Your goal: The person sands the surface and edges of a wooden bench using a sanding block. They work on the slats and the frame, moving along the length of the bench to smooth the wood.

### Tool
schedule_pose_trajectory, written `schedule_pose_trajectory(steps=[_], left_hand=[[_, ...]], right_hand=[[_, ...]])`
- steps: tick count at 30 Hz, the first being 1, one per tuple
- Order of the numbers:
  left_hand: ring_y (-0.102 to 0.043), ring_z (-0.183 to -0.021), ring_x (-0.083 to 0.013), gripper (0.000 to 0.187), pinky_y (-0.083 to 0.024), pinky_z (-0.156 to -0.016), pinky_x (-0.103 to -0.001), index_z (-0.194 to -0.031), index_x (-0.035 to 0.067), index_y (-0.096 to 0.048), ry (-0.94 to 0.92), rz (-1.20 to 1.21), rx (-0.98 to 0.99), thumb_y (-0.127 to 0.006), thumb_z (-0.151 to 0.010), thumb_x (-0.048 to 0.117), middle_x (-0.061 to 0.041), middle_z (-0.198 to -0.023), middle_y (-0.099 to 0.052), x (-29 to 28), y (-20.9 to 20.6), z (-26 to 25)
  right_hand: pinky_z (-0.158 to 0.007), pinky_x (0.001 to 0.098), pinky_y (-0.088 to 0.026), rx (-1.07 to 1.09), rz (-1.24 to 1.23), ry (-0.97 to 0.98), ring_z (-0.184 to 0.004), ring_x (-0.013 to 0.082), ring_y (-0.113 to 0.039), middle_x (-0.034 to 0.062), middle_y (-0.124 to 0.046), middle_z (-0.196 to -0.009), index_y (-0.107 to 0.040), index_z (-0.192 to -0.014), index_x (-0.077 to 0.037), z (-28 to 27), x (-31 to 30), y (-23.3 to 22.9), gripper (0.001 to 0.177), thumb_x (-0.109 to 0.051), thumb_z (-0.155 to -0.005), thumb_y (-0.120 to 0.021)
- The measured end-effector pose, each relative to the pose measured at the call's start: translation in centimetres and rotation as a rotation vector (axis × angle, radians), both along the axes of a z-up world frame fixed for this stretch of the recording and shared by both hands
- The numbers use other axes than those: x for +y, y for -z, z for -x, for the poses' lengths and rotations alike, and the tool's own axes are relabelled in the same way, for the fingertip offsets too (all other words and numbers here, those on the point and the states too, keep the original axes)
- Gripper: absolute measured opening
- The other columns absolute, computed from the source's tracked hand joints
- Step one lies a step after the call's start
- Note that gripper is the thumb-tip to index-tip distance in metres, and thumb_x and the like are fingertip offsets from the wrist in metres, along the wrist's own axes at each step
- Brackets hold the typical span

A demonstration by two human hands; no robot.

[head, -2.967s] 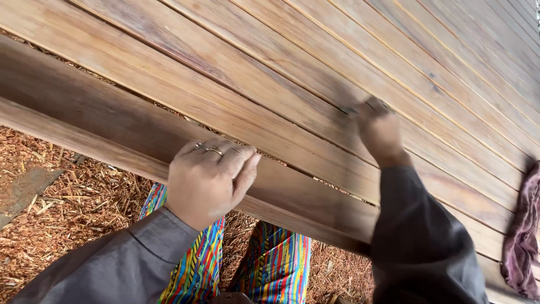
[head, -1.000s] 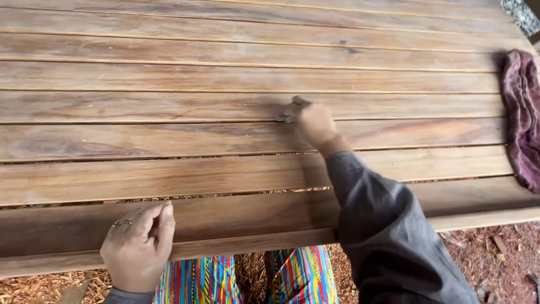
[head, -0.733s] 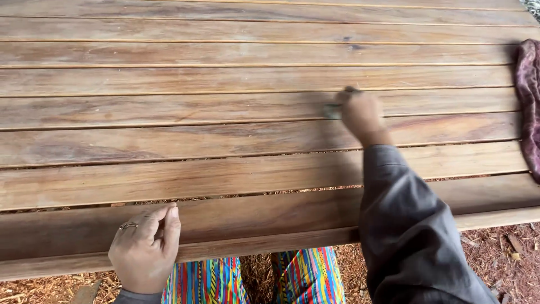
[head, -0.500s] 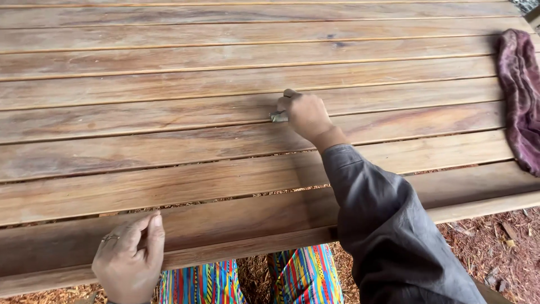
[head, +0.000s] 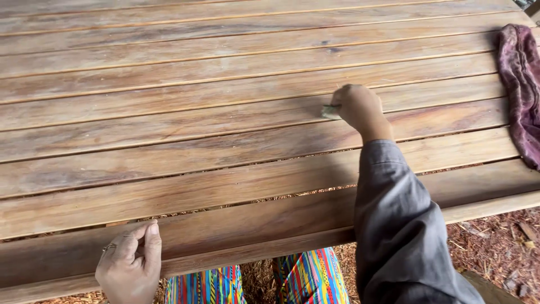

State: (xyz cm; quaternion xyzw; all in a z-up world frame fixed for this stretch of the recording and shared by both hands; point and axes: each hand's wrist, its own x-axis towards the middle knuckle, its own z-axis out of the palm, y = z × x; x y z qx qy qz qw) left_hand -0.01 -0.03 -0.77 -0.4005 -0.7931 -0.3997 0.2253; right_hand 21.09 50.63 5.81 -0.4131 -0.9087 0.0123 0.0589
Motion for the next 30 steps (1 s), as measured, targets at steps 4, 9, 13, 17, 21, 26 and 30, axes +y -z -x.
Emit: schedule_pose_trajectory(steps=[4, 9, 13, 17, 21, 26, 30], left_hand=[[-0.066, -0.074, -0.0197, 0.004, -0.053, -0.077, -0.034, -0.101, 0.003, -0.077, 0.032, 0.002, 0.04, -0.076, -0.102, 0.007, -0.008, -0.094, -0.076, 0.6, -1.1, -0.4], [-0.072, -0.08, -0.022, 0.011, -0.055, -0.078, -0.035, -0.099, 0.008, -0.078, -0.001, 0.131, 0.064, -0.072, -0.101, 0.016, -0.005, -0.097, -0.078, 0.7, -1.4, -0.1], [-0.069, -0.069, -0.0185, 0.015, -0.053, -0.067, -0.036, -0.09, 0.016, -0.077, 0.098, 0.261, -0.092, -0.07, -0.096, 0.028, 0.001, -0.084, -0.076, 3.5, -5.1, -0.4], [-0.069, -0.072, -0.026, 0.008, -0.054, -0.073, -0.038, -0.088, 0.011, -0.074, 0.356, -0.005, 0.023, -0.072, -0.096, 0.013, -0.005, -0.078, -0.073, 10.0, -10.2, -1.7], [-0.071, -0.07, -0.0345, 0.013, -0.057, -0.065, -0.043, -0.088, 0.012, -0.072, 0.514, -0.143, -0.069, -0.071, -0.099, 0.018, -0.009, -0.07, -0.07, 17.8, -12.2, -1.5], [-0.069, -0.065, -0.036, 0.018, -0.055, -0.061, -0.047, -0.086, 0.012, -0.071, 0.399, -0.066, -0.097, -0.067, -0.098, 0.025, -0.012, -0.064, -0.066, 21.8, -7.8, 1.7], [-0.072, -0.071, -0.0363, 0.009, -0.057, -0.067, -0.048, -0.089, 0.016, -0.073, 0.281, 0.093, 0.015, -0.069, -0.092, 0.023, -0.011, -0.067, -0.069, 22.2, -6.0, 3.9]], right_hand=[[-0.058, 0.0517, -0.051, -0.064, -0.136, -0.181, -0.075, 0.0404, -0.07, 0.0125, -0.073, -0.084, -0.072, -0.08, -0.015, 2.0, 1.5, 4.7, 0.075, -0.088, -0.08, -0.055], [-0.063, 0.0492, -0.054, 0.016, 0.0, -0.417, -0.076, 0.0383, -0.069, 0.0056, -0.074, -0.085, -0.071, -0.085, -0.024, 8.0, -4.1, 4.6, 0.013, -0.021, -0.082, -0.059], [-0.074, 0.052, -0.062, -0.26, -0.104, -0.281, -0.092, 0.0403, -0.075, 0.0146, -0.077, -0.1, -0.076, -0.104, -0.01, 3.9, 1.0, 4.2, 0.032, -0.008, -0.083, -0.052], [-0.08, 0.0482, -0.059, -0.281, -0.02, -0.032, -0.098, 0.0311, -0.075, 0.0051, -0.077, -0.099, -0.078, -0.105, -0.028, 3.2, -1.6, 1.2, 0.025, -0.029, -0.091, -0.057], [-0.078, 0.0454, -0.061, -0.113, -0.104, -0.382, -0.09, 0.0295, -0.077, 0.0036, -0.076, -0.091, -0.077, -0.102, -0.025, 6.6, -3.8, 3.9, 0.02, -0.024, -0.088, -0.063], [-0.081, 0.0552, -0.06, -0.089, 0.047, -0.408, -0.093, 0.0413, -0.074, 0.016, -0.077, -0.091, -0.077, -0.101, -0.014, 5.5, -2.0, 2.9, 0.016, -0.017, -0.093, -0.063], [-0.081, 0.0446, -0.063, -0.319, -0.001, -0.097, -0.094, 0.0276, -0.076, -0.0009, -0.077, -0.089, -0.079, -0.102, -0.031, 3.3, -1.2, 2.2, 0.019, -0.025, -0.089, -0.066]])
